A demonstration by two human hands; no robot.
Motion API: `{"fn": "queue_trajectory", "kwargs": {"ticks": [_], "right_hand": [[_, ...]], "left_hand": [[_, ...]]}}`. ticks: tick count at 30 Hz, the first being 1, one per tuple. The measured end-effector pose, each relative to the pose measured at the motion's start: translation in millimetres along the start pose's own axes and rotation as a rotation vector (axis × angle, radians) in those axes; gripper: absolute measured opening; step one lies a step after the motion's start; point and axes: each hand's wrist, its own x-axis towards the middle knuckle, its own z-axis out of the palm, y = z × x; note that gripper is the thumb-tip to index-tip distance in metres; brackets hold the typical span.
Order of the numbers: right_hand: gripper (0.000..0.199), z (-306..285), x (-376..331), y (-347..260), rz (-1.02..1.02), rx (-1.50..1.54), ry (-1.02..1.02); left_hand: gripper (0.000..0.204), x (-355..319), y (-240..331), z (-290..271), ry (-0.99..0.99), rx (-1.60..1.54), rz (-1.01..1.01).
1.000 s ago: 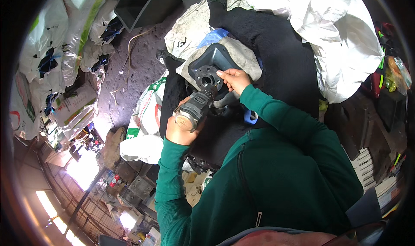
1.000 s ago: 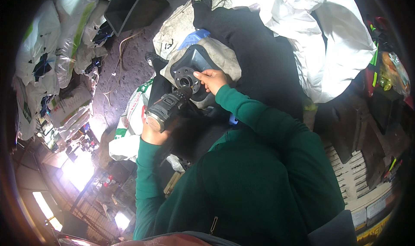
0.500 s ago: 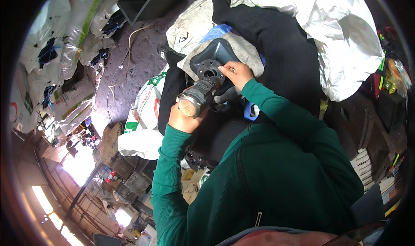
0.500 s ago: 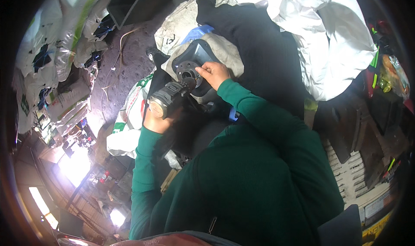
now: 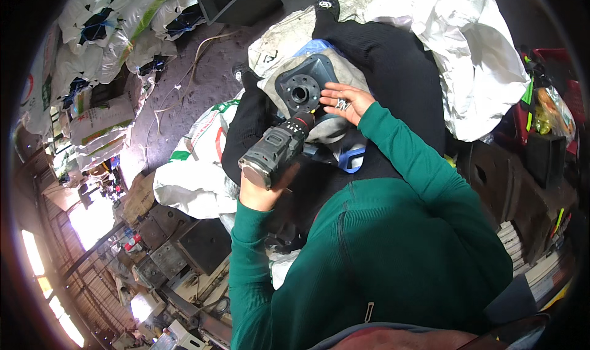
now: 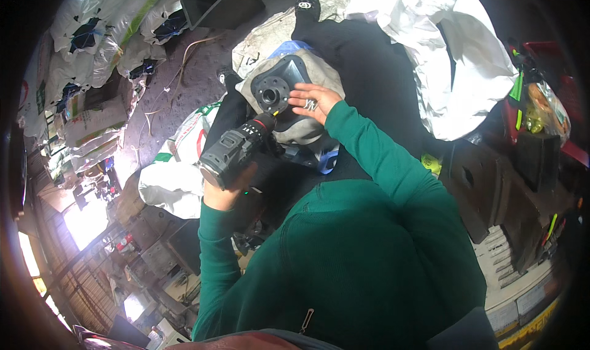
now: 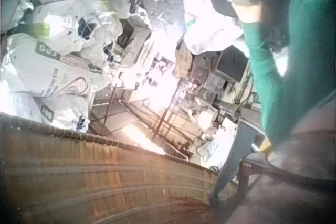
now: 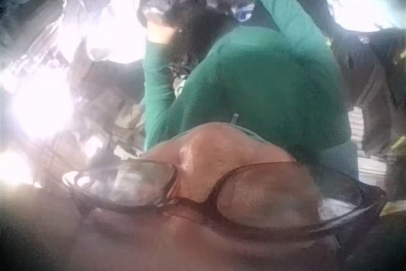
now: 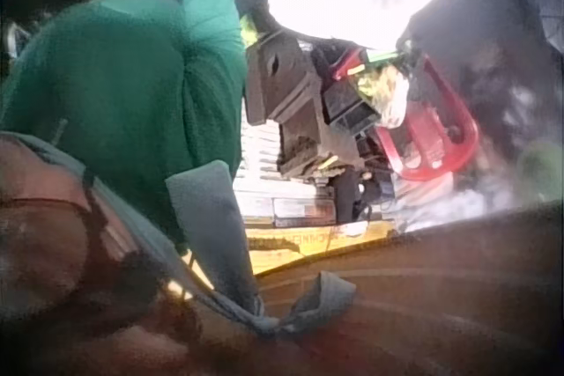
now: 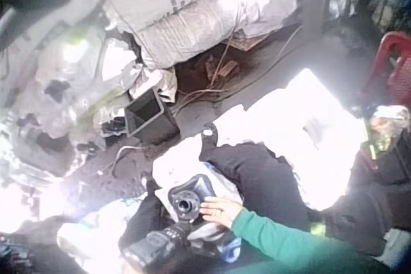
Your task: The person sits on the floor and uses a cordless drill to fasten screws into a black mechanical component resting on a cushion. They repeatedly insert screws and tighten them, occasionally adjusting the part's position.
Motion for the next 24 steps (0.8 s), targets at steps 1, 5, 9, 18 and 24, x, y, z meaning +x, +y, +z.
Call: {"fn": "queue_trajectory", "kwargs": {"ticks": [1,5,9,18,24], "right_hand": [[0.037,-2.0,-8.9,0.0,0.006,0.072,-0.139],[0.04,0.8,-21.1,-0.4,0.041,0.157,-0.251],[0.041,8.3,-21.0,1.0,0.053,0.212,-0.32],[0.039,11.1,-22.2,7.3,0.068,0.233,-0.317],[0.041,12.0,-21.0,8.2,0.078,0.241,-0.295]], "left_hand": [[0.042,-5.3,0.1,5.1,-0.054,-0.054,-0.12],[0.047,-16.9,2.7,18.1,-0.074,-0.137,-0.148],[0.052,-20.8,9.5,19.7,-0.006,-0.05,0.032],[0.054,-18.7,14.4,19.0,-0.012,-0.064,0.001],[0.053,-13.6,10.2,16.9,-0.005,-0.02,0.029]]}}
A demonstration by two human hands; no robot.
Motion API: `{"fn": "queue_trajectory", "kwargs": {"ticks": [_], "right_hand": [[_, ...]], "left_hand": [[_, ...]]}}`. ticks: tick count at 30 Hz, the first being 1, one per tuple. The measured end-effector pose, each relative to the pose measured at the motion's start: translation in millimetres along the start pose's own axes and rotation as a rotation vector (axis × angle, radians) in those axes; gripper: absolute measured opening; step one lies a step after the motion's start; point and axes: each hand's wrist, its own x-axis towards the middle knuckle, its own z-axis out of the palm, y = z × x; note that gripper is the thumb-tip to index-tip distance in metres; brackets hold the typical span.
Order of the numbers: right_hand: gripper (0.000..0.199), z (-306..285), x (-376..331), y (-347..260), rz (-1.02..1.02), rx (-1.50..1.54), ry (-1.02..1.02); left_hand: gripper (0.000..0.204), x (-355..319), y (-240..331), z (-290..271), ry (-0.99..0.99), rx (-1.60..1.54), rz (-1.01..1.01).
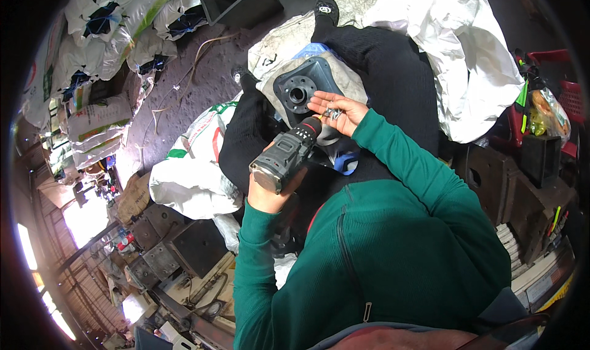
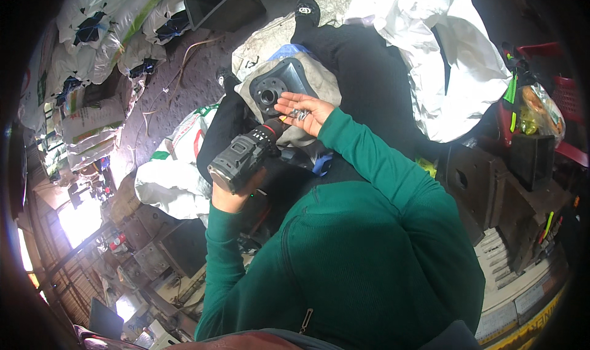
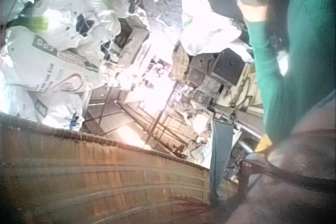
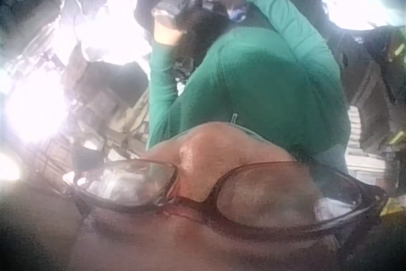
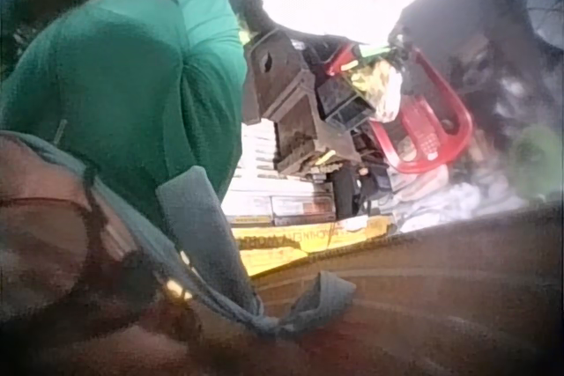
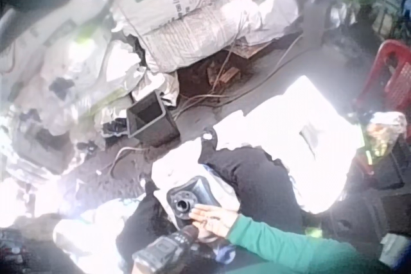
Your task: The person sits on the floor and uses a cordless drill to fasten screws into a black mechanical component resting on a cushion. They repeatedly insert screws and tighten them, occasionally adjusting the part's position.
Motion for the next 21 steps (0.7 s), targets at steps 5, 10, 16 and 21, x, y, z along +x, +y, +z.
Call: {"fn": "queue_trajectory", "kwargs": {"ticks": [5,10,16,21], "right_hand": [[0.041,-0.9,2.6,-0.1,-0.002,-0.047,-0.013],[0.04,-0.5,5.6,-0.4,0.018,-0.068,0.032],[0.039,-0.4,5.0,-5.8,0.072,-0.176,0.011],[0.04,4.4,6.9,-8.2,0.109,-0.265,-0.004]], "left_hand": [[0.054,3.2,-7.4,-4.1,0.01,0.058,-0.004],[0.055,4.3,-11.2,-6.8,0.009,0.034,-0.012],[0.053,12.4,-13.4,-17.9,-0.082,-0.008,-0.023],[0.052,18.1,-13.3,-29.9,-0.121,-0.004,-0.038]]}}
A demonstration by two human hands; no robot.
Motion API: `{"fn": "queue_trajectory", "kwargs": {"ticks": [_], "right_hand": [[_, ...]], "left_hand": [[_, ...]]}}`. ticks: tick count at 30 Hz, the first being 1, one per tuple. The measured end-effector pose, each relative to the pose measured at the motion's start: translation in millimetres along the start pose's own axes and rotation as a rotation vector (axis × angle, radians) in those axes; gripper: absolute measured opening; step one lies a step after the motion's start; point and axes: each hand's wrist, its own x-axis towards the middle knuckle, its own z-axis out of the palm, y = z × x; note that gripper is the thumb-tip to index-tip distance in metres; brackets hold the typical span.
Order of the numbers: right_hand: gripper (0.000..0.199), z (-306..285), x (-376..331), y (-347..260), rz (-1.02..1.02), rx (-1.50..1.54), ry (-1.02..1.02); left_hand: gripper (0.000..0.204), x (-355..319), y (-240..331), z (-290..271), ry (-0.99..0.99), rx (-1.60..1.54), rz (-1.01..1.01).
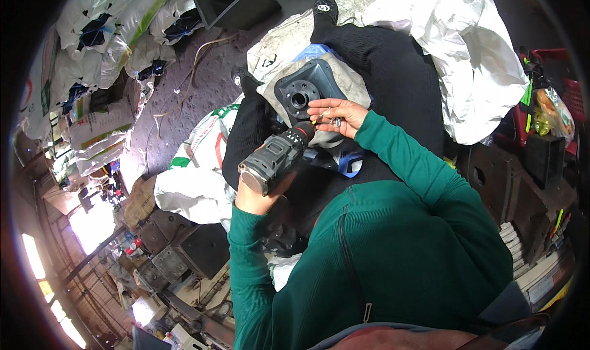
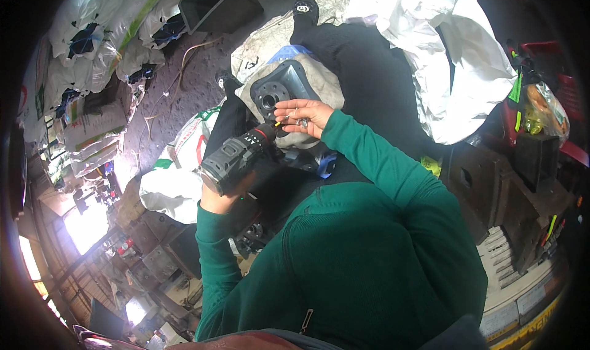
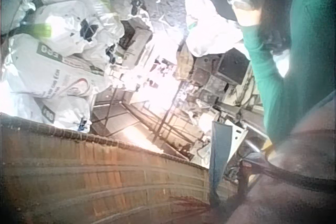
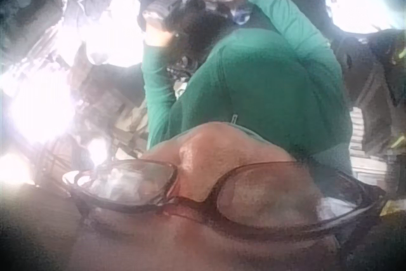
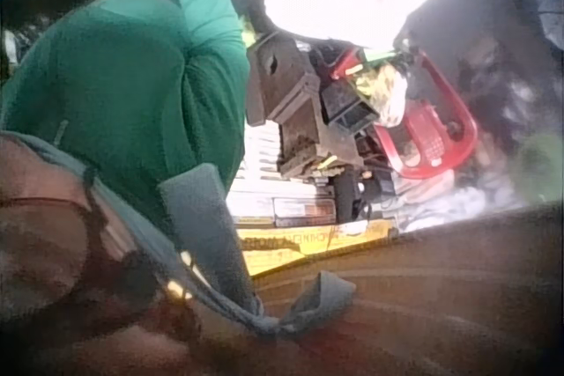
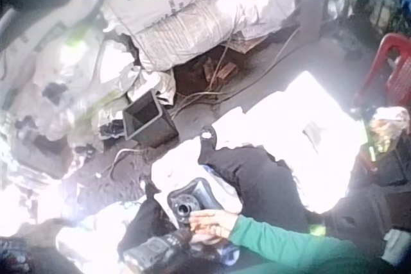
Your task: The person sits on the floor and uses a cordless drill to fasten screws into a black mechanical component resting on a cushion. They repeatedly insert screws and tighten them, occasionally adjusting the part's position.
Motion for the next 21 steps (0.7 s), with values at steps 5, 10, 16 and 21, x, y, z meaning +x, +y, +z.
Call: {"fn": "queue_trajectory", "kwargs": {"ticks": [5,10,16,21], "right_hand": [[0.04,-1.9,5.9,2.4,-0.069,-0.009,0.038],[0.032,-16.7,20.7,7.3,-0.163,-0.046,0.494],[0.027,-18.7,44.2,16.5,-0.262,-0.359,0.63],[0.031,-16.4,55.5,22.5,-0.304,-0.482,0.653]], "left_hand": [[0.052,10.8,-6.1,-2.1,0.014,0.014,0.034],[0.048,32.4,-17.5,-16.0,0.042,0.009,-0.113],[0.042,63.7,-27.5,-23.2,0.007,0.01,-0.186],[0.043,80.1,-28.4,-19.6,-0.005,0.017,-0.197]]}}
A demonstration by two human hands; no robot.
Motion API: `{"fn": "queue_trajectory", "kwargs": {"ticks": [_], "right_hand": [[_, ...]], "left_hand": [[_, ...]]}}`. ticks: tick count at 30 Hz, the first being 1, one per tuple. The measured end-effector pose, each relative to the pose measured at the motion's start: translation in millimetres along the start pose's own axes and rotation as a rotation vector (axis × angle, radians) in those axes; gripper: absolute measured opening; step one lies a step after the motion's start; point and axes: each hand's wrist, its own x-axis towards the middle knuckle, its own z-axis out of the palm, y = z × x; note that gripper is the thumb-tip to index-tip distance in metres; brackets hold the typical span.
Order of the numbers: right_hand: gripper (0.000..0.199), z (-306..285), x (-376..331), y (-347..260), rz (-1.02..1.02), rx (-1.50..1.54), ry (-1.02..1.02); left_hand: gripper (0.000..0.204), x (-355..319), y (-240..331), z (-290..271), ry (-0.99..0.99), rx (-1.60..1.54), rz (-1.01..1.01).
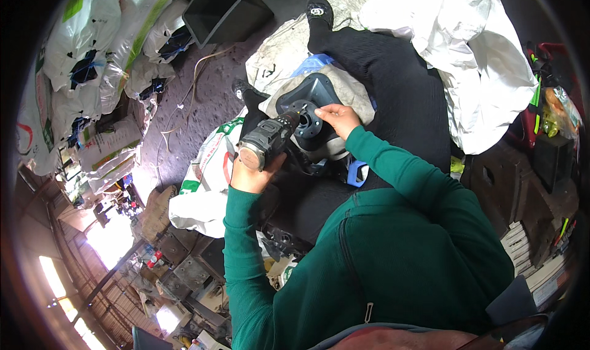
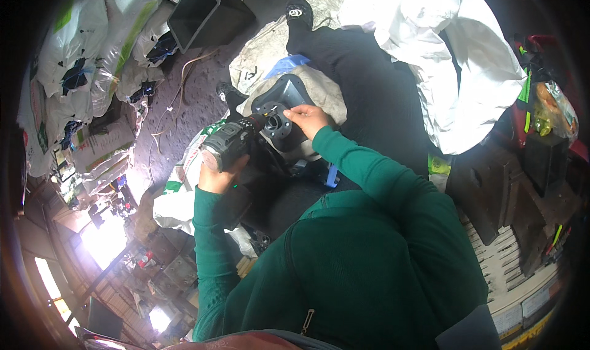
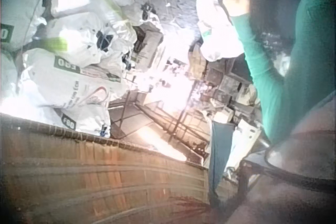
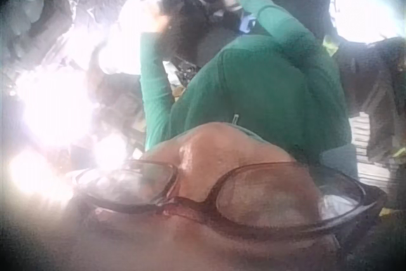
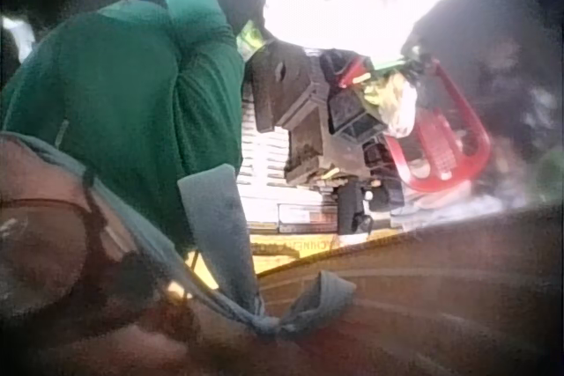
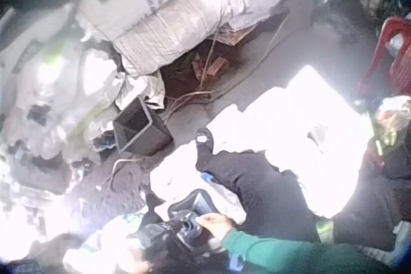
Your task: The person sits on the floor and uses a cordless drill to fasten screws into a black mechanical component resting on a cushion. They repeatedly insert screws and tighten them, occasionally adjusting the part's position.
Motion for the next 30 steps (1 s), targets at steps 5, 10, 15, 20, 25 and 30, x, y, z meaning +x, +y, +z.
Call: {"fn": "queue_trajectory", "kwargs": {"ticks": [5,10,15,20,25,30], "right_hand": [[0.032,4.3,7.9,4.6,-0.034,0.03,-0.052],[0.022,7.3,6.9,1.5,0.015,-0.055,-0.049],[0.02,12.4,9.8,-0.6,0.027,0.073,-0.041],[0.02,8.2,12.7,-1.7,0.014,-0.008,-0.086],[0.018,2.2,13.3,-6.1,-0.021,-0.091,-0.135],[0.031,-2.9,24.0,2.1,-0.094,-0.229,-0.136]], "left_hand": [[0.043,16.5,7.8,-7.3,-0.096,0.053,-0.065],[0.042,29.9,18.1,-12.2,-0.101,0.202,0.141],[0.053,37.9,20.3,-7.4,-0.127,0.205,0.133],[0.047,44.8,6.0,-6.0,-0.12,0.208,0.157],[0.04,44.2,4.4,-1.3,-0.114,0.238,0.114],[0.046,7.0,18.8,6.3,0.046,0.118,0.09]]}}
